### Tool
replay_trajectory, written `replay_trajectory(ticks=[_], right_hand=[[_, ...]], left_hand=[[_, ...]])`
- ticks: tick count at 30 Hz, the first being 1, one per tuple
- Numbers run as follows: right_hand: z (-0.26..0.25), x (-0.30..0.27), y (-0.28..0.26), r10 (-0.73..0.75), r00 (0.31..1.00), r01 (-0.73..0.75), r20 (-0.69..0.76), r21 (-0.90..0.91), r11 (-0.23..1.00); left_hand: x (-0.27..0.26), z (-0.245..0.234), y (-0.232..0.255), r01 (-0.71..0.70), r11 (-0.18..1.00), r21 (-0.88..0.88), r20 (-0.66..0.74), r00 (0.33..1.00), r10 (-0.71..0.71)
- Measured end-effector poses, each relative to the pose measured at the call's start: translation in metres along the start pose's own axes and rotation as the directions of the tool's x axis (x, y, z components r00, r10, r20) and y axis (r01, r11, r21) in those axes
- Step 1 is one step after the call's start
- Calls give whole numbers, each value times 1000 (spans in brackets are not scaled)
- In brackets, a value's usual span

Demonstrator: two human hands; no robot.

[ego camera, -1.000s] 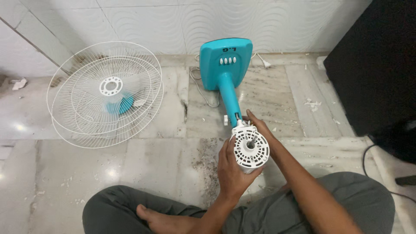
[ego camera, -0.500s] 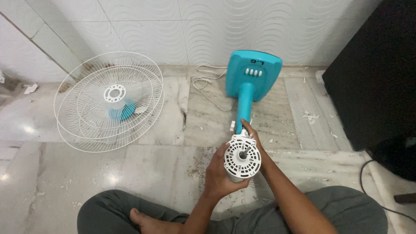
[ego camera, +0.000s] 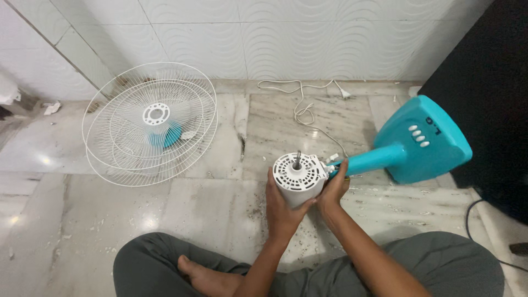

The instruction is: The person sits on the floor and uses a screwdriver to tighten screws on the central hub of a fan. They then attach the front wire cage to the fan assembly.

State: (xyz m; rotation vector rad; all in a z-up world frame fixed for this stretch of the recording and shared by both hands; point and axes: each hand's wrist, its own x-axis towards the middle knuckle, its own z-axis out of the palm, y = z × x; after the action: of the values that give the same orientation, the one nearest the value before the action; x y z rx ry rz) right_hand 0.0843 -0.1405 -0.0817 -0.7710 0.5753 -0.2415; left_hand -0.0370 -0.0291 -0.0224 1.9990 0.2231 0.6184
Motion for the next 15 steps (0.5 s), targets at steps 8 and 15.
replay_trajectory(ticks=[8, 15], right_hand=[[6, -15, -12, 69, 997, -71, -28, -70, 995], [13, -24, -14, 168, 983, -159, 69, -122, 980]], left_hand=[[13, -3, -10, -13, 997, -75, -22, 1000, 12], [43, -27, -28, -76, 990, -117, 29, 996, 80]])
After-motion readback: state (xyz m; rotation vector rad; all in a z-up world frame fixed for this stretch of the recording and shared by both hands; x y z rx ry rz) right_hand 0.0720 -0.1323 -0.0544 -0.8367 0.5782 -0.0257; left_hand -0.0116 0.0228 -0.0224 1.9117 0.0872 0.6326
